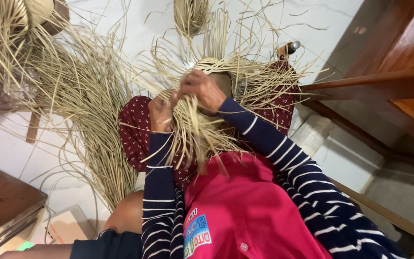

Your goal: The person sits on the floor and weaves dried straw strands by hand into a circular base, repeatedly pulling and tucking strands to build up the structure. Another person is visible nearby handling similar straw bundles.

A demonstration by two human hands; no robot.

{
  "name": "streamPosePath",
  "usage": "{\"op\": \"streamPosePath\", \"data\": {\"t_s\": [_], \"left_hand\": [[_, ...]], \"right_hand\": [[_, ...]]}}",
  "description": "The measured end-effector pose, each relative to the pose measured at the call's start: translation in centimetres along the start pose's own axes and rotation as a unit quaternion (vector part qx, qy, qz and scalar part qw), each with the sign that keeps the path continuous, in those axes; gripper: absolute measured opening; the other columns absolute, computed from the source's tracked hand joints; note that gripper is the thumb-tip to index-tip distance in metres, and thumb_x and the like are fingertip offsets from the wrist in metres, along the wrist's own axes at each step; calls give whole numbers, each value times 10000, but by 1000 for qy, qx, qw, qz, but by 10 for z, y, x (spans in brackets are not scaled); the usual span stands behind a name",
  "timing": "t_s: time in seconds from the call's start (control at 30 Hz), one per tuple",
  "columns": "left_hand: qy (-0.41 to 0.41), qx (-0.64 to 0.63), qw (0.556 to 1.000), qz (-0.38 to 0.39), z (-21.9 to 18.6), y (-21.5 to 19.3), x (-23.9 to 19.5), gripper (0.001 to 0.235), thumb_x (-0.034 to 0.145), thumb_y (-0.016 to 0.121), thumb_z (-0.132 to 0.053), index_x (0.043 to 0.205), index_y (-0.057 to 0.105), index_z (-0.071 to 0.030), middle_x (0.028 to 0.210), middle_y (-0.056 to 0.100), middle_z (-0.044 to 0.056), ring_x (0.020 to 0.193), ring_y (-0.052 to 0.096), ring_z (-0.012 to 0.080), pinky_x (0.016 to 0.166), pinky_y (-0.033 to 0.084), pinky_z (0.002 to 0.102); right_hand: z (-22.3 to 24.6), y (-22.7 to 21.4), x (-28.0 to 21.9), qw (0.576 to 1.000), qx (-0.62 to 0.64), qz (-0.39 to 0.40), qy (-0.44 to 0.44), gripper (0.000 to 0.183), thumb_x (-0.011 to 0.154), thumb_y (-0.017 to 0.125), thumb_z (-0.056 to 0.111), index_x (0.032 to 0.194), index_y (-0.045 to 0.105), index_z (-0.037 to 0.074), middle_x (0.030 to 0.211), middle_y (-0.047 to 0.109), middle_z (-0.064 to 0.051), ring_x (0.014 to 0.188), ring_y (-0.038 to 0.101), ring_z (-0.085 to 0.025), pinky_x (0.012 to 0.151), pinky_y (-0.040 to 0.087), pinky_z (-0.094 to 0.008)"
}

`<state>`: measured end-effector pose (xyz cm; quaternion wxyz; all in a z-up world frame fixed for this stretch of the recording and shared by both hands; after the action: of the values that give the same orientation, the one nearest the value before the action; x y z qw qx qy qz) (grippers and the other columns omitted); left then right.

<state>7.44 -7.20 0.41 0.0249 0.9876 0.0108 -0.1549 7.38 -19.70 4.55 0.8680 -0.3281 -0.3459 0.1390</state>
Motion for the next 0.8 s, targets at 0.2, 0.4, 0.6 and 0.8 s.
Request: {"op": "streamPosePath", "data": {"t_s": [0.2,0.4,0.6,0.8], "left_hand": [[86,113,990,-21,36,-14,8,203,832,717,-122,916,657,53,787,665,184,781,608,168,704,535,386],[75,55,996,6,-33,16,-10,113,819,731,-168,836,694,-63,736,674,80,690,585,129,665,519,335],[-29,94,995,18,41,-3,6,216,842,701,-255,859,702,-40,761,678,116,687,595,152,669,505,365],[105,145,984,8,-18,12,-1,222,913,631,-231,905,691,-17,762,663,152,645,606,236,697,513,390]], "right_hand": [[-68,33,12,949,-81,130,277,276,727,736,325,846,603,115,831,575,-116,805,626,-360,693,530,-518],[-38,13,13,963,-15,176,205,289,789,652,448,815,579,170,792,563,-45,827,589,-307,669,540,-459],[-19,2,11,995,9,65,76,117,836,643,229,772,599,140,877,569,-71,895,540,-317,723,505,-421],[-47,5,27,973,-158,13,168,198,825,613,316,730,579,146,777,534,-10,711,579,-229,582,523,-369]]}}
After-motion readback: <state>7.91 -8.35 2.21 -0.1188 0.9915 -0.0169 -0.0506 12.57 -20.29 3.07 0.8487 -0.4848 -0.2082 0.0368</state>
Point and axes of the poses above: each hand's wrist, its own x-axis towards the middle knuckle, its own y-axis out of the palm, z = x × y, the point moved 10 cm from there along x, towards the middle knuckle
